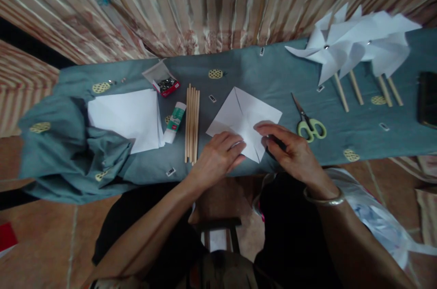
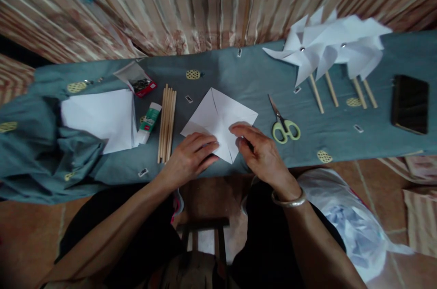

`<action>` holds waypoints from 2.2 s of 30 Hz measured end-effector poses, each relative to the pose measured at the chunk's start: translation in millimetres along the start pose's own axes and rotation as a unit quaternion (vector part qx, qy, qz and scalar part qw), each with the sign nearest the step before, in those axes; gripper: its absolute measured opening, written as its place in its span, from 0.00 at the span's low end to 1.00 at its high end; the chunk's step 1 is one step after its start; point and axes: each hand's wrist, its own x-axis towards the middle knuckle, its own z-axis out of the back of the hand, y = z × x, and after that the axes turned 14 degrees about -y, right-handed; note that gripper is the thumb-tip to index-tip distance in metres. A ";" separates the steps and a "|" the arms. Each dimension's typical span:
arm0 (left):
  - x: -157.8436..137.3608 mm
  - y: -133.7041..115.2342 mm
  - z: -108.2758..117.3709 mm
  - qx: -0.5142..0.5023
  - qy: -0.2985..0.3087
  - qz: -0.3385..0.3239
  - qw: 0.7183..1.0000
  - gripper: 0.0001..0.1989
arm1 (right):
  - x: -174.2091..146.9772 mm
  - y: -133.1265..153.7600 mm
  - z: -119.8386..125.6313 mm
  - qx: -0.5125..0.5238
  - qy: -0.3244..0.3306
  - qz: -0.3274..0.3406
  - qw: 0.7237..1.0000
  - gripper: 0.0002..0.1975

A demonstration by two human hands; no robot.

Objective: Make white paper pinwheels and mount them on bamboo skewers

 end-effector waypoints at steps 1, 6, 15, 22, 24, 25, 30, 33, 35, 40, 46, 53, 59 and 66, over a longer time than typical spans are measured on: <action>0.3 -0.4 -0.6 0.006 0.001 -0.003 1.000 0.11 | 0.2 0.2 -0.1 0.001 0.000 -0.001 1.000 0.15; 1.5 -2.2 -4.5 0.007 -0.029 -0.011 0.999 0.08 | 0.1 -2.0 0.8 0.017 0.001 -0.012 1.000 0.15; 1.2 -7.5 -3.2 -0.084 -0.053 0.062 0.993 0.09 | -0.5 12.7 -0.2 0.096 -0.009 -0.044 0.994 0.10; -3.6 -12.5 -3.8 -0.099 -0.057 0.090 0.989 0.08 | -1.8 12.3 -8.7 0.101 -0.053 -0.054 0.992 0.01; -3.9 -12.7 -4.5 -0.096 -0.065 0.101 0.988 0.10 | -1.9 10.3 -12.3 0.092 -0.070 -0.051 0.992 0.01; -4.0 -12.5 -4.8 -0.093 -0.068 0.101 0.988 0.11 | -1.8 9.5 -14.3 0.088 -0.079 -0.049 0.992 0.01; -2.5 -10.2 -5.0 -0.075 -0.066 0.058 0.993 0.09 | -1.8 9.7 -21.7 0.064 -0.108 -0.045 0.991 0.02; -0.2 -8.6 -5.1 -0.070 -0.072 0.058 0.993 0.08 | -2.2 11.1 -21.3 0.037 -0.108 -0.044 0.992 0.03; 0.8 -7.7 -5.6 -0.073 -0.072 0.069 0.992 0.08 | -2.4 11.6 -19.6 0.020 -0.112 -0.042 0.993 0.03; 1.2 -6.0 -6.6 -0.082 -0.065 0.077 0.991 0.08 | -2.3 12.0 -16.4 -0.016 -0.123 -0.024 0.992 0.05; 4.4 -5.1 -5.4 -0.088 -0.060 0.085 0.991 0.08 | -3.4 13.1 -18.2 -0.073 -0.129 0.037 0.988 0.07; 8.3 -3.8 -4.2 -0.088 -0.043 0.091 0.991 0.09 | -6.4 12.8 -21.5 -0.092 -0.132 0.064 0.985 0.09; 10.1 -2.3 -5.3 -0.077 -0.046 0.086 0.992 0.10 | -6.9 12.4 -21.7 -0.097 -0.130 0.074 0.984 0.10; 12.7 -1.8 -4.7 -0.073 -0.027 0.107 0.991 0.11 | -8.3 12.5 -23.5 -0.112 -0.128 0.099 0.980 0.11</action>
